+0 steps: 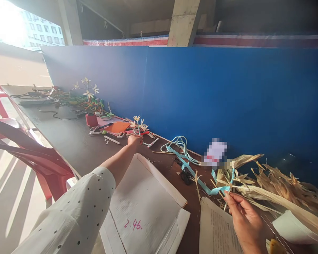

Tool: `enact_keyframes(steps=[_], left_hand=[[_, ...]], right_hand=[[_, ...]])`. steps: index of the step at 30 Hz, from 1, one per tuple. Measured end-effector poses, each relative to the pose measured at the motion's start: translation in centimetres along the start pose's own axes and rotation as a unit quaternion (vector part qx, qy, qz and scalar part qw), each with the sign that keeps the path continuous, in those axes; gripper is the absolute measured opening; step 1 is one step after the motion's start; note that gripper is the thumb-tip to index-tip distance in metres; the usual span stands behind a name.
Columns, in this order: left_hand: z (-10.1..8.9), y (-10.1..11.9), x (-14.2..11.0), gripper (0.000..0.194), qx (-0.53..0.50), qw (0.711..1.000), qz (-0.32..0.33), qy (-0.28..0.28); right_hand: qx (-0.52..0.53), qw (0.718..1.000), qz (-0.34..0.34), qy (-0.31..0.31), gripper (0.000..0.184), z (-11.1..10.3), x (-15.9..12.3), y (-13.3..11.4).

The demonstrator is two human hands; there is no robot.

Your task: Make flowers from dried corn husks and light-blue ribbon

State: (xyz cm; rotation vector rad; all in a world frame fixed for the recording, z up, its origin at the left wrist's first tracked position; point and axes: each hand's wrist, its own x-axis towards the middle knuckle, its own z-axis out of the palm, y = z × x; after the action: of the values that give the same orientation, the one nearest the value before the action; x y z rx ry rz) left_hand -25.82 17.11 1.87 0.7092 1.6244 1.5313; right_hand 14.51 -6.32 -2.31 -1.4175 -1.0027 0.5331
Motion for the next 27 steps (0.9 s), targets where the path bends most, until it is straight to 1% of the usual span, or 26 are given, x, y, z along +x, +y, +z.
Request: enact_keyframes(steps=[6, 11, 15, 18, 21, 25, 27], left_hand=[[-0.9, -1.2, 1.0, 0.019, 0.052, 0.998, -0.014, 0.021], [-1.4, -1.6, 1.1, 0.018, 0.075, 0.996, -0.026, 0.028], [-1.3, -1.7, 1.1, 0.019, 0.086, 0.995, -0.037, 0.020], [-1.4, -1.9, 1.1, 0.016, 0.109, 0.993, -0.048, 0.013], [-1.4, -2.0, 1.2, 0.021, 0.135, 0.989, -0.057, 0.011], [-1.6, -2.1, 1.2, 0.014, 0.165, 0.985, -0.049, 0.028], [-1.8, -1.9, 1.0, 0.014, 0.179, 0.983, -0.036, 0.033]], right_hand=[[-0.014, 1.000, -0.025, 0.004, 0.039, 0.2, -0.4, -0.9], [-0.021, 1.000, -0.020, 0.013, 0.043, 0.4, -0.7, -1.7], [-0.015, 1.000, -0.020, 0.012, 0.043, 0.4, -0.6, -1.5], [-0.015, 1.000, -0.019, 0.003, 0.042, 0.3, -0.5, -1.3], [-0.009, 1.000, -0.021, 0.006, 0.041, 0.3, -0.5, -1.3], [-0.009, 1.000, -0.025, 0.016, 0.039, 0.4, -0.6, -1.4], [-0.006, 1.000, -0.024, 0.015, 0.038, 0.3, -0.6, -1.3]])
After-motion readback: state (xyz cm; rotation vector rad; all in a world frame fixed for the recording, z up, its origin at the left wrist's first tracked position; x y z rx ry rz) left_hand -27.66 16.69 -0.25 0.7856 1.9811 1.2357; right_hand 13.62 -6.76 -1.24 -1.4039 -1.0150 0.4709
